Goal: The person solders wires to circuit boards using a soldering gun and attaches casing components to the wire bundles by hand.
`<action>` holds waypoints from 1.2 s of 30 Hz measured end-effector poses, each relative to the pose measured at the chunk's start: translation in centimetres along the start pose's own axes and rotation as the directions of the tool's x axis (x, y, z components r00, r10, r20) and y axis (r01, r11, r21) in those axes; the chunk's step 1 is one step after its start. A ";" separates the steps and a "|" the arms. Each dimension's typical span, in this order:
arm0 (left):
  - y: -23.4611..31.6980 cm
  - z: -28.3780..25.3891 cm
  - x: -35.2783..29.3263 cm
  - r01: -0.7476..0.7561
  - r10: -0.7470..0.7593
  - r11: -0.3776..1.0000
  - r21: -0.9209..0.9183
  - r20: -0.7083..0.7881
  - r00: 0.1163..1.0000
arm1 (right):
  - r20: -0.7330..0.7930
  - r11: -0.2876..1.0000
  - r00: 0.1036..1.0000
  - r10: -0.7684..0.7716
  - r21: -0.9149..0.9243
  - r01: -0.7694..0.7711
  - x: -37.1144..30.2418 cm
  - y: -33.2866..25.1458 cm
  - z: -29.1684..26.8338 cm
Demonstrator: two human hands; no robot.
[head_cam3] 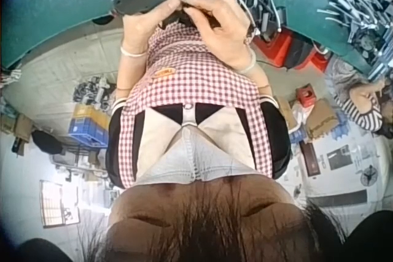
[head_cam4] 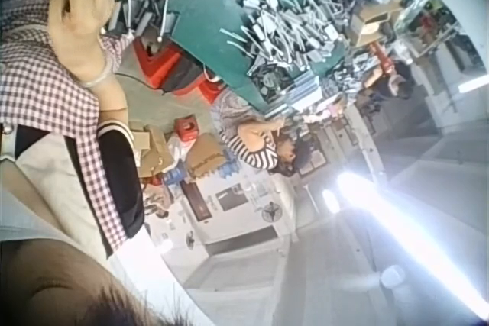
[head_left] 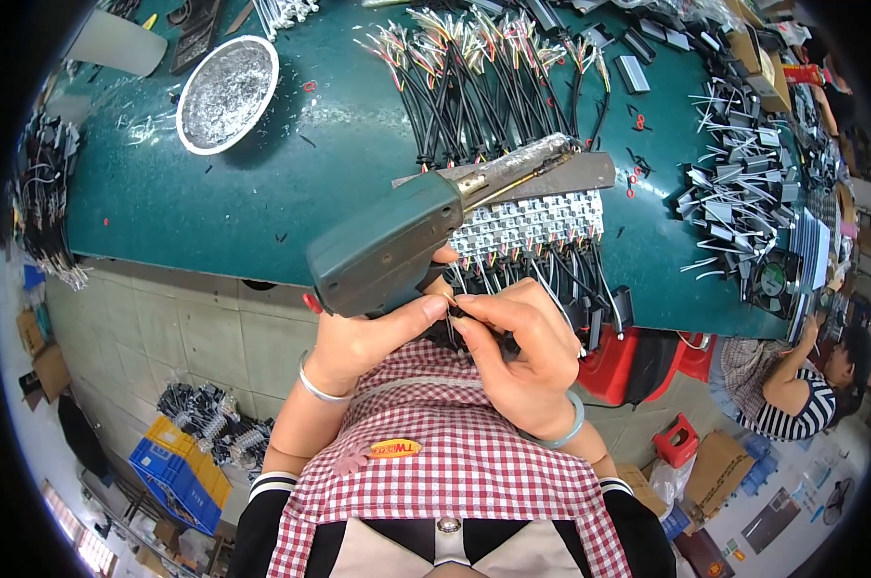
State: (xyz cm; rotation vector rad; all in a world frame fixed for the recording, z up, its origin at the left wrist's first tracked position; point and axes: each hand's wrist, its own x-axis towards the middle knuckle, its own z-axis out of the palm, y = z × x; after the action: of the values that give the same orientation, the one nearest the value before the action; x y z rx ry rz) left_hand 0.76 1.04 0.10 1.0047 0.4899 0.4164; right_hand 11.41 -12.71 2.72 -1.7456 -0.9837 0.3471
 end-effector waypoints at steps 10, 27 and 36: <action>-0.9 1.5 -0.7 -0.058 0.071 0.993 0.101 -0.127 0.989 | -0.136 0.983 0.984 -0.116 -0.157 0.095 -0.8 0.5 1.8; -2.0 0.1 -2.2 -0.159 0.281 0.767 0.621 -0.103 0.954 | -0.181 0.933 0.983 -0.011 -0.355 -0.054 -0.6 2.3 0.2; 0.2 -2.9 -5.5 -0.155 0.250 0.705 0.692 -0.038 0.968 | -0.159 0.907 0.986 -0.047 -0.420 -0.024 -0.6 3.8 1.0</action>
State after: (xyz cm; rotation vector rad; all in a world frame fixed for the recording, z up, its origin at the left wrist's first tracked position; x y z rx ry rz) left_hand -5.36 0.17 0.07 1.7815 0.6768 0.5135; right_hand 12.07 -12.97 -1.18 -2.1177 -0.9967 -0.0277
